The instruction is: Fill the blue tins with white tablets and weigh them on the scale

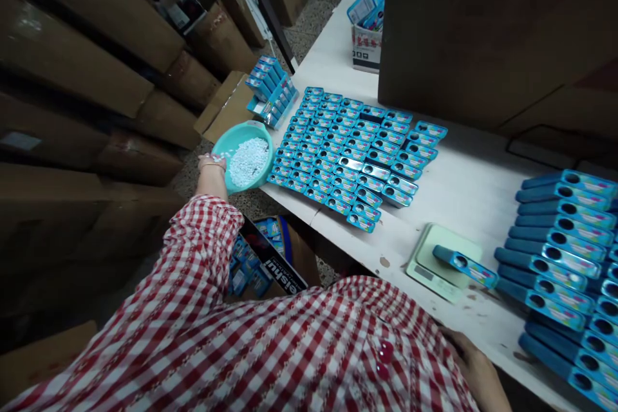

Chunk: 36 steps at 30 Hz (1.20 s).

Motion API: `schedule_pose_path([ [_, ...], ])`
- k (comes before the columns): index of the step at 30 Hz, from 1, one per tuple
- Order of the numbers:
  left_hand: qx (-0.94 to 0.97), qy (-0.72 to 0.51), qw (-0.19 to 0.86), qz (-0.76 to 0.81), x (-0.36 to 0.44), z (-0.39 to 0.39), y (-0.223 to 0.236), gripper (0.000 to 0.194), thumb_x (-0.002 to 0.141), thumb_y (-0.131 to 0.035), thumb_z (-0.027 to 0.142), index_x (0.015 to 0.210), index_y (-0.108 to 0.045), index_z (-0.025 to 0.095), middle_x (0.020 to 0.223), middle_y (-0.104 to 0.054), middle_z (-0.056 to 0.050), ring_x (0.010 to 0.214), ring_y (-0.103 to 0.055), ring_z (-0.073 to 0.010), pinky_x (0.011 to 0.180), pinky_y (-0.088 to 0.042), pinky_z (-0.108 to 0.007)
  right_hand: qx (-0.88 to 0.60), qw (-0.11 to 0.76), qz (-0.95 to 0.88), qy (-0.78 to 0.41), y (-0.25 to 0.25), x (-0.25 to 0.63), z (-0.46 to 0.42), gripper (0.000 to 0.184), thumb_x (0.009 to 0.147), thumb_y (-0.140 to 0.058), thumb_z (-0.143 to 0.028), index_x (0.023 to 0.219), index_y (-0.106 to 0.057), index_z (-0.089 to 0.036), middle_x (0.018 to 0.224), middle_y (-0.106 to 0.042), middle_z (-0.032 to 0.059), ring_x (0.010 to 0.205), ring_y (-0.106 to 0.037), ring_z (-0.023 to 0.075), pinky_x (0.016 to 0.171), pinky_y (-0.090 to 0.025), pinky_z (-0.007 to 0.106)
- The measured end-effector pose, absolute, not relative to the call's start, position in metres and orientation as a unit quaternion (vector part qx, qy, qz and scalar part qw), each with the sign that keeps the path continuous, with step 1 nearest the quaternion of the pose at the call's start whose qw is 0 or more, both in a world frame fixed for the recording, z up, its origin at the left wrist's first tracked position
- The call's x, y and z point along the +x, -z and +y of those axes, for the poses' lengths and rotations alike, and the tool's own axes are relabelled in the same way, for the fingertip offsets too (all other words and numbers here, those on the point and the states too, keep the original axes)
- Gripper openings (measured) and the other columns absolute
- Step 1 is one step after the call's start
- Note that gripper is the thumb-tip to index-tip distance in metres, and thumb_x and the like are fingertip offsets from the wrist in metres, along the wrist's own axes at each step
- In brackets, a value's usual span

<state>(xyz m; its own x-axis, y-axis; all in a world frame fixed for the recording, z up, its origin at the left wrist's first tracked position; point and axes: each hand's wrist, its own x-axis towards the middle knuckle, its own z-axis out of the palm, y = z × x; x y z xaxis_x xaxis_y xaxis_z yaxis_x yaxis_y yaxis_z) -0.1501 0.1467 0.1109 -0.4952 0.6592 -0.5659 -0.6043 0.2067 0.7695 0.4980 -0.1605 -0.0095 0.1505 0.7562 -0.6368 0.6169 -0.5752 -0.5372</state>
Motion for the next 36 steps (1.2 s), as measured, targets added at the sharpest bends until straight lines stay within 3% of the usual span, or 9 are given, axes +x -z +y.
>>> schedule_pose_path([
  [3,-0.028,-0.724,0.362,0.586,-0.154,0.143,-0.111,0.045,0.096,-0.008,0.026,0.055,-0.024,0.017,0.041,-0.023,0.008,0.039,-0.032,-0.0037,0.045,-0.03,-0.011,-0.751,0.057,-0.451,-0.479,0.018,0.507,-0.16,0.023,0.046,-0.055,-0.056,0.068,-0.061,-0.052,0.09,-0.066,0.0188,0.085,-0.064,0.0279,0.071,-0.044,0.038],
  [6,-0.052,-0.758,0.319,0.566,-0.145,0.135,-0.112,0.039,0.094,-0.017,0.017,0.056,-0.027,0.017,0.044,-0.029,0.008,0.04,-0.036,-0.0025,0.045,-0.033,-0.008,-0.734,0.061,-0.452,-0.504,0.021,0.509,-0.153,0.021,0.042,-0.058,-0.052,0.063,-0.061,-0.05,0.088,-0.066,0.019,0.084,-0.064,0.0315,0.072,-0.045,0.041],
  [8,-0.049,-0.763,0.361,0.534,-0.12,0.123,-0.112,0.036,0.092,-0.023,0.015,0.058,-0.035,0.017,0.049,-0.038,0.007,0.043,-0.041,-0.0015,0.046,-0.035,-0.008,-0.718,0.08,-0.468,-0.509,0.006,0.499,-0.144,0.018,0.048,-0.058,-0.052,0.064,-0.063,-0.047,0.089,-0.066,0.0186,0.084,-0.064,0.0326,0.074,-0.047,0.042],
  [12,-0.022,-0.716,0.58,0.388,-0.013,0.075,-0.097,0.025,0.089,-0.035,0.02,0.072,-0.051,0.016,0.063,-0.053,0.0,0.051,-0.05,-0.002,0.046,-0.04,-0.008,-0.639,0.15,-0.572,-0.492,-0.051,0.454,-0.111,0.024,0.075,-0.046,-0.048,0.079,-0.066,-0.035,0.091,-0.066,0.0147,0.088,-0.063,0.0274,0.081,-0.049,0.042],
  [16,-0.119,-0.535,0.733,0.403,0.128,0.005,-0.066,0.024,0.086,-0.036,0.015,0.072,-0.056,0.015,0.071,-0.059,-0.003,0.059,-0.058,-0.0056,0.054,-0.048,-0.013,-0.512,0.222,-0.722,-0.409,-0.081,0.403,-0.066,0.028,0.088,-0.037,-0.033,0.094,-0.062,-0.023,0.092,-0.065,0.009,0.09,-0.06,0.0191,0.082,-0.049,0.036],
  [19,-0.176,-0.404,0.784,0.438,0.21,-0.041,-0.041,0.022,0.083,-0.038,0.013,0.075,-0.059,0.014,0.078,-0.063,-0.006,0.074,-0.064,-0.012,0.065,-0.052,-0.022,-0.408,0.144,-0.835,-0.339,-0.075,0.374,-0.053,0.023,0.089,-0.039,-0.025,0.104,-0.056,-0.019,0.109,-0.058,0.0102,0.103,-0.051,0.0198,0.088,-0.044,0.037],
  [24,-0.205,-0.34,0.812,0.428,0.262,-0.081,-0.015,0.024,0.085,-0.041,0.021,0.096,-0.061,0.012,0.085,-0.065,-0.007,0.081,-0.064,-0.0138,0.075,-0.05,-0.024,-0.388,0.0,-0.888,-0.249,-0.053,0.379,-0.073,0.024,0.085,-0.037,-0.008,0.104,-0.053,-0.009,0.104,-0.055,0.0142,0.099,-0.048,0.0235,0.086,-0.043,0.04],
  [29,-0.2,-0.298,0.822,0.443,0.285,-0.105,-0.008,0.025,0.086,-0.043,0.026,0.094,-0.062,0.012,0.081,-0.066,-0.008,0.077,-0.065,-0.0153,0.073,-0.049,-0.026,-0.352,-0.022,-0.907,-0.231,-0.043,0.422,-0.097,0.02,0.086,-0.037,-0.01,0.094,-0.056,-0.011,0.099,-0.055,0.0116,0.094,-0.048,0.0228,0.076,-0.043,0.035],
  [36,-0.22,-0.297,0.812,0.452,0.323,-0.121,-0.008,0.026,0.086,-0.039,0.014,0.071,-0.061,0.01,0.061,-0.062,-0.003,0.055,-0.059,-0.009,0.06,-0.047,-0.02,-0.334,-0.045,-0.903,-0.266,-0.033,0.453,-0.111,0.016,0.085,-0.042,-0.01,0.088,-0.058,-0.013,0.094,-0.057,0.0081,0.086,-0.051,0.0198,0.064,-0.044,0.029],
])
